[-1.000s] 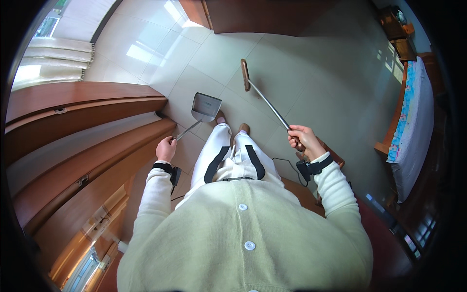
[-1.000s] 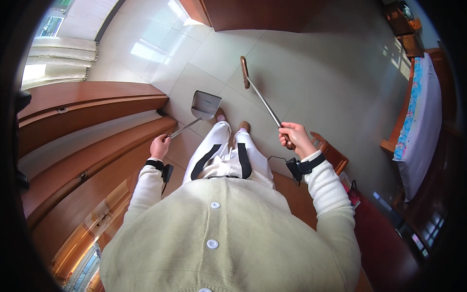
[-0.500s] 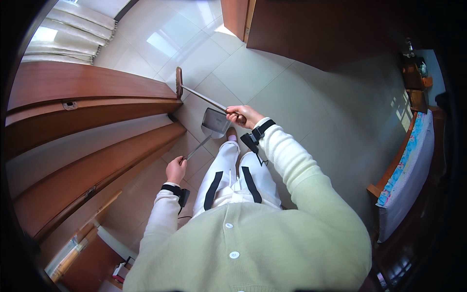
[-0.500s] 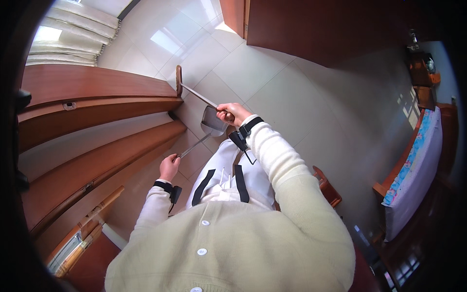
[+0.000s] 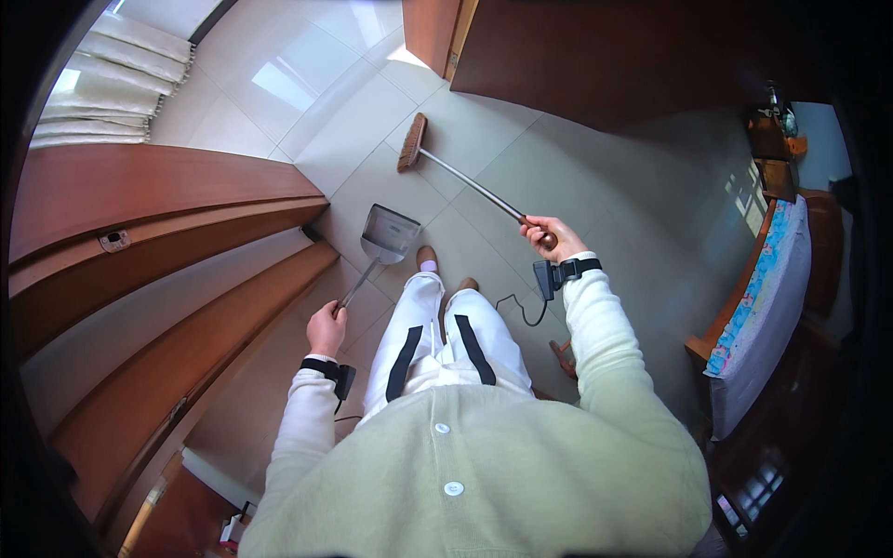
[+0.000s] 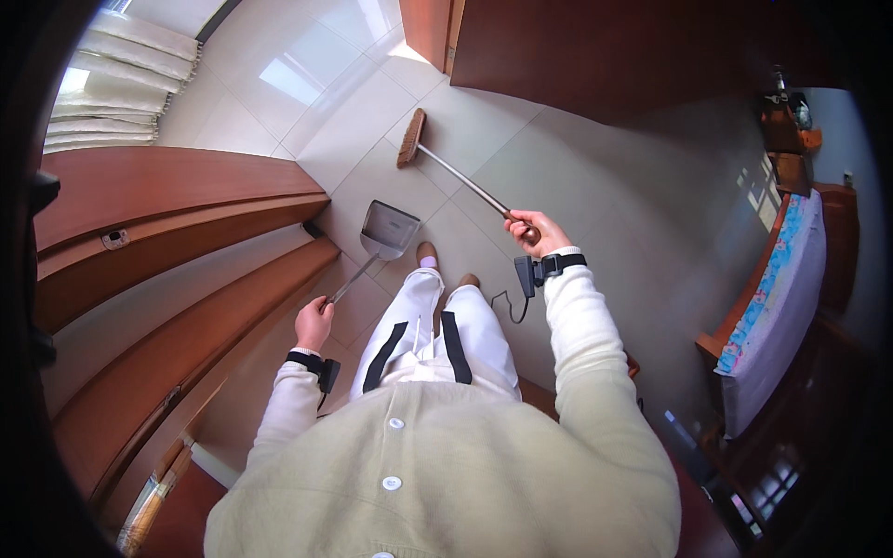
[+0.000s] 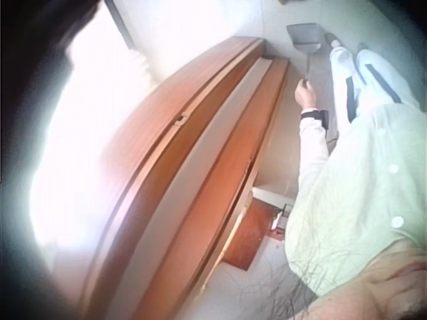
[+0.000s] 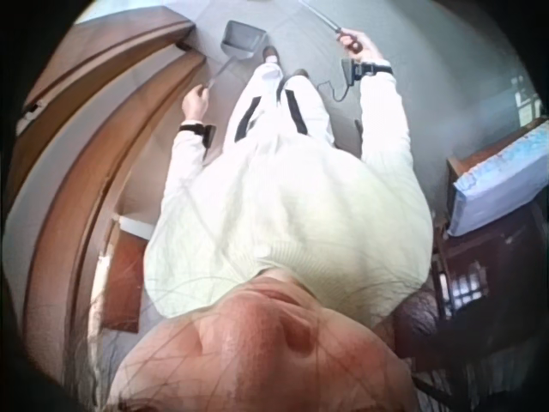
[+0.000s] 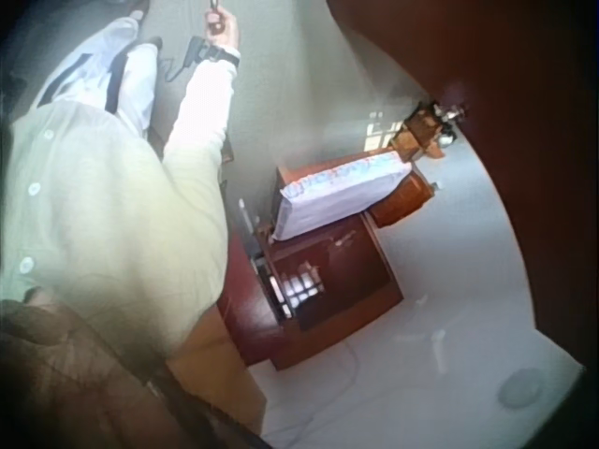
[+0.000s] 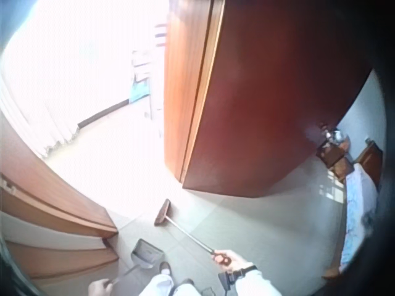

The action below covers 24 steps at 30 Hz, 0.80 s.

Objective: The person sweeps a tiled floor with a broom and dustpan, moving debris into the dustpan. They briefly reposition a wooden chair to access the area underneath, then continue sweeping and collecting debris.

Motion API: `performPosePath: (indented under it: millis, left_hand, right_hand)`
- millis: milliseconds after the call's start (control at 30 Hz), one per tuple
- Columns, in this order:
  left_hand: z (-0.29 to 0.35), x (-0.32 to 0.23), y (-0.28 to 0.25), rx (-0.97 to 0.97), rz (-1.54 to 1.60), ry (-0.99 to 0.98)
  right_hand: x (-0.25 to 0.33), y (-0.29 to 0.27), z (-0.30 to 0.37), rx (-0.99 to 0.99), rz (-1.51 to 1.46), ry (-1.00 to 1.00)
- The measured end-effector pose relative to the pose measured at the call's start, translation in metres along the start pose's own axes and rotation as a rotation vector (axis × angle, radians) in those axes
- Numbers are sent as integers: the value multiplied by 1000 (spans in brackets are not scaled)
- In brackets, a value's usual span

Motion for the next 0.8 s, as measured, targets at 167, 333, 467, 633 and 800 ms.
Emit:
performPosePath:
  millis: [167, 333, 467, 633, 800]
  left_hand:
    - [-21, -16, -4, -7, -15, 60]
    - [-43, -34, -5, 11, -32, 103]
    - [-58, -46, -3, 19, -41, 126]
    - [-74, -61, 2, 50, -73, 157]
    - [-79, -75, 4, 75, -104, 191]
  right_hand:
    - [-16, -35, 51, -60, -6, -173]
    - [-13, -1, 64, 8, 74, -298]
    - [9, 49, 14, 158, 27, -181]
    - [30, 124, -82, 368, -183, 18]
    - [45, 97, -94, 317, -265, 15]
Point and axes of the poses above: each hand's wrist, its own z-axis away from the middle knuckle, its own y-axis out of the palm, x = y × z, the point moved 8 cm from there along -z, towards the middle knuckle, and after that the axes turned 11 degrees about y, right-handed, at the moved point
